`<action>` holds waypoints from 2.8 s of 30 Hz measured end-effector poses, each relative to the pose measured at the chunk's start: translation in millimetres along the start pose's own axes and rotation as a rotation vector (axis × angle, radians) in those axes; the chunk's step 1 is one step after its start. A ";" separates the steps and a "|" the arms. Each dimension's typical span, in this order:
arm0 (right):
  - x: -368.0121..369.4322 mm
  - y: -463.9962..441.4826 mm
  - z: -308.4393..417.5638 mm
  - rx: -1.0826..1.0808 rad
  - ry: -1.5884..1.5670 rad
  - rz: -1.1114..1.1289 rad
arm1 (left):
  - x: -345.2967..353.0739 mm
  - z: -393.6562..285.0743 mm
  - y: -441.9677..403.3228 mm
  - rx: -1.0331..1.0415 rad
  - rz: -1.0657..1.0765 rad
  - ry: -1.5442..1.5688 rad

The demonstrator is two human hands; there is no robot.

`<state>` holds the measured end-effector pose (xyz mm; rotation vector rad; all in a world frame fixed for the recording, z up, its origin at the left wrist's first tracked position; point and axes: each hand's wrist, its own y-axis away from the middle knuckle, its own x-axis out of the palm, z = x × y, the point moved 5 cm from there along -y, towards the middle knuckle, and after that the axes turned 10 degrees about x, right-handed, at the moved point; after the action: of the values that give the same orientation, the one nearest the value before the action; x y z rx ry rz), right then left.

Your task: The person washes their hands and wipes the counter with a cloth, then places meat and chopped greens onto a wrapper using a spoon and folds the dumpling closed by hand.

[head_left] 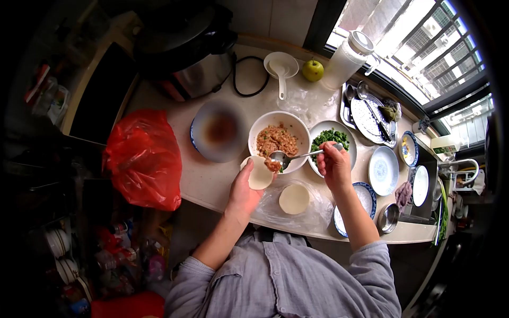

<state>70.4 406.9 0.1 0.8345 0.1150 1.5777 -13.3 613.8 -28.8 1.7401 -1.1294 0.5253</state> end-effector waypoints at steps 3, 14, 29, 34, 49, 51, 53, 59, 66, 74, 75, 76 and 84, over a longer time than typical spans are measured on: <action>12.1 20.7 8.3 -0.055 0.112 -0.014 | 25.8 8.2 3.8 -0.030 0.074 0.029; 51.0 114.3 48.4 -1.161 1.075 0.212 | 42.0 38.6 2.2 -0.062 0.198 -0.189; -121.2 58.2 63.6 -0.948 0.876 -0.462 | 59.5 77.5 2.0 -0.147 0.130 -0.263; -140.4 51.6 55.5 -0.857 0.836 -0.511 | 60.0 86.4 2.1 -0.156 0.093 -0.265; -188.4 39.3 42.1 -0.452 0.053 -0.551 | 78.6 123.6 -5.0 -0.180 0.117 -0.330; -190.5 40.8 43.6 -0.455 0.042 -0.562 | 77.9 131.5 -7.1 -0.184 0.103 -0.288; -191.7 41.9 44.8 -0.449 0.037 -0.565 | 76.5 137.5 -7.9 -0.160 0.094 -0.289; -189.5 50.7 49.9 -0.459 0.042 -0.534 | 73.8 155.3 -15.5 -0.178 0.106 -0.260; -152.1 100.0 56.8 -0.466 0.026 -0.397 | 89.2 171.5 -15.9 -0.307 0.173 -0.017; -101.7 144.8 41.9 -1.079 0.895 -0.121 | 98.3 177.4 -6.5 -0.307 0.219 0.094; -89.1 152.5 43.3 -1.214 1.038 -0.063 | 96.6 177.3 -7.0 -0.298 0.231 0.097; -87.9 152.0 35.7 -1.254 1.111 -0.011 | 94.1 177.6 -8.0 -0.290 0.243 0.101; -79.8 164.4 40.4 -1.300 1.077 -0.027 | 92.5 170.3 -2.8 -0.222 0.286 0.125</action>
<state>-46.3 285.0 81.0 -1.0325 -0.1383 1.5047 10.1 421.6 -36.7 1.3459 -1.3025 0.6468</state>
